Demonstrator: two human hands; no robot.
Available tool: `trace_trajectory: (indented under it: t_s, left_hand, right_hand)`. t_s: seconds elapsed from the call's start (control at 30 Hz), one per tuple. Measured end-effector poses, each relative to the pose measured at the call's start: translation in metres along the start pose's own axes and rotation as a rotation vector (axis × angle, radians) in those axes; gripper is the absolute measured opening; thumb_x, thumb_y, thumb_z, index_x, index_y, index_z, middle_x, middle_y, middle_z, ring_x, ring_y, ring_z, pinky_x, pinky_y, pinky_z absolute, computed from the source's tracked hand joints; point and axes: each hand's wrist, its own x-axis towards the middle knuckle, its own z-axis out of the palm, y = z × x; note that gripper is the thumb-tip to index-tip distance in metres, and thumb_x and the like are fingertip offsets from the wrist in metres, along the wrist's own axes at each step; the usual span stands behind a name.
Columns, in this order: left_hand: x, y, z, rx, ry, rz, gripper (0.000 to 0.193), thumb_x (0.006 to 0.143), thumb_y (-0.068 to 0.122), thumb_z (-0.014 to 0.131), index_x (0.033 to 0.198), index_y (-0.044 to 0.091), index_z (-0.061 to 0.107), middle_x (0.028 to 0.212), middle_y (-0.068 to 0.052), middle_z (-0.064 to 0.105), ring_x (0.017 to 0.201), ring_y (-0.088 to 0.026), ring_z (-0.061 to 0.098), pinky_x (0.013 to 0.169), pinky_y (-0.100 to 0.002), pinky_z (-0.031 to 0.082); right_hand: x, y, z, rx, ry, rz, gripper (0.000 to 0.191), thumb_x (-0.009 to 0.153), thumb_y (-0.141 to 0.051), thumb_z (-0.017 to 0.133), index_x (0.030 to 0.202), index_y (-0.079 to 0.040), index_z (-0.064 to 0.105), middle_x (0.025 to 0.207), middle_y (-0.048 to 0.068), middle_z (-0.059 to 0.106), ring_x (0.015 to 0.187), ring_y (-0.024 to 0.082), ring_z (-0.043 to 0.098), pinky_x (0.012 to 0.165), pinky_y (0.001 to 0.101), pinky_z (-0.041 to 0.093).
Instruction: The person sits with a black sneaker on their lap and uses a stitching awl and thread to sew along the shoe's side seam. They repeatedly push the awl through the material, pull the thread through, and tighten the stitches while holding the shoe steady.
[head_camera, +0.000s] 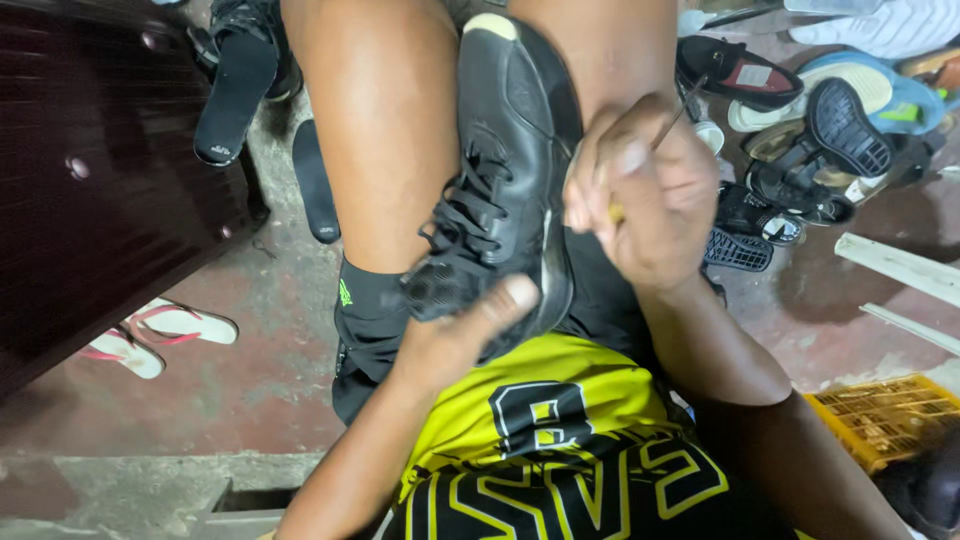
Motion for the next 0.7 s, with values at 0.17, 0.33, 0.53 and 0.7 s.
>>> trace_trajectory:
  t_s: [0.17, 0.33, 0.53, 0.7]
  left_hand:
    - [0.002, 0.004, -0.006, -0.566, 0.055, -0.084, 0.047, 0.086, -0.003, 0.071, 0.132, -0.003, 0.06, 0.125, -0.013, 0.069, 0.112, -0.023, 0.07, 0.101, -0.041, 0.056]
    - [-0.012, 0.006, -0.028, -0.718, 0.029, -0.167, 0.038, 0.09, -0.003, 0.069, 0.128, -0.006, 0.063, 0.118, -0.018, 0.072, 0.102, -0.029, 0.073, 0.095, -0.045, 0.058]
    - [-0.013, -0.011, -0.039, -0.737, 0.062, -0.281, 0.028, 0.094, 0.002, 0.067, 0.118, -0.011, 0.067, 0.112, -0.02, 0.074, 0.099, -0.029, 0.074, 0.093, -0.043, 0.059]
    - [-0.012, -0.019, -0.043, -0.776, 0.016, -0.306, 0.028, 0.095, 0.006, 0.065, 0.117, -0.011, 0.068, 0.112, -0.021, 0.074, 0.1, -0.03, 0.074, 0.094, -0.044, 0.058]
  right_hand:
    - [-0.003, -0.004, -0.052, -0.23, 0.14, -0.112, 0.044, 0.117, -0.037, 0.041, 0.106, 0.003, 0.052, 0.098, 0.02, 0.057, 0.054, 0.015, 0.049, 0.042, 0.0232, 0.034]
    - [-0.025, -0.003, -0.1, -0.329, 0.273, -0.028, 0.047, 0.121, -0.039, 0.04, 0.109, 0.004, 0.056, 0.089, 0.018, 0.058, 0.051, 0.012, 0.045, 0.044, 0.024, 0.035]
    - [-0.04, -0.018, -0.079, -0.435, 0.168, 0.026, 0.026, 0.122, -0.021, 0.049, 0.114, 0.002, 0.057, 0.089, 0.015, 0.062, 0.067, 0.017, 0.06, 0.059, 0.0288, 0.049]
    - [-0.031, -0.048, -0.037, -0.81, -0.061, -0.045, 0.019, 0.103, -0.001, 0.056, 0.116, 0.007, 0.067, 0.09, 0.017, 0.071, 0.08, 0.018, 0.073, 0.07, 0.0303, 0.06]
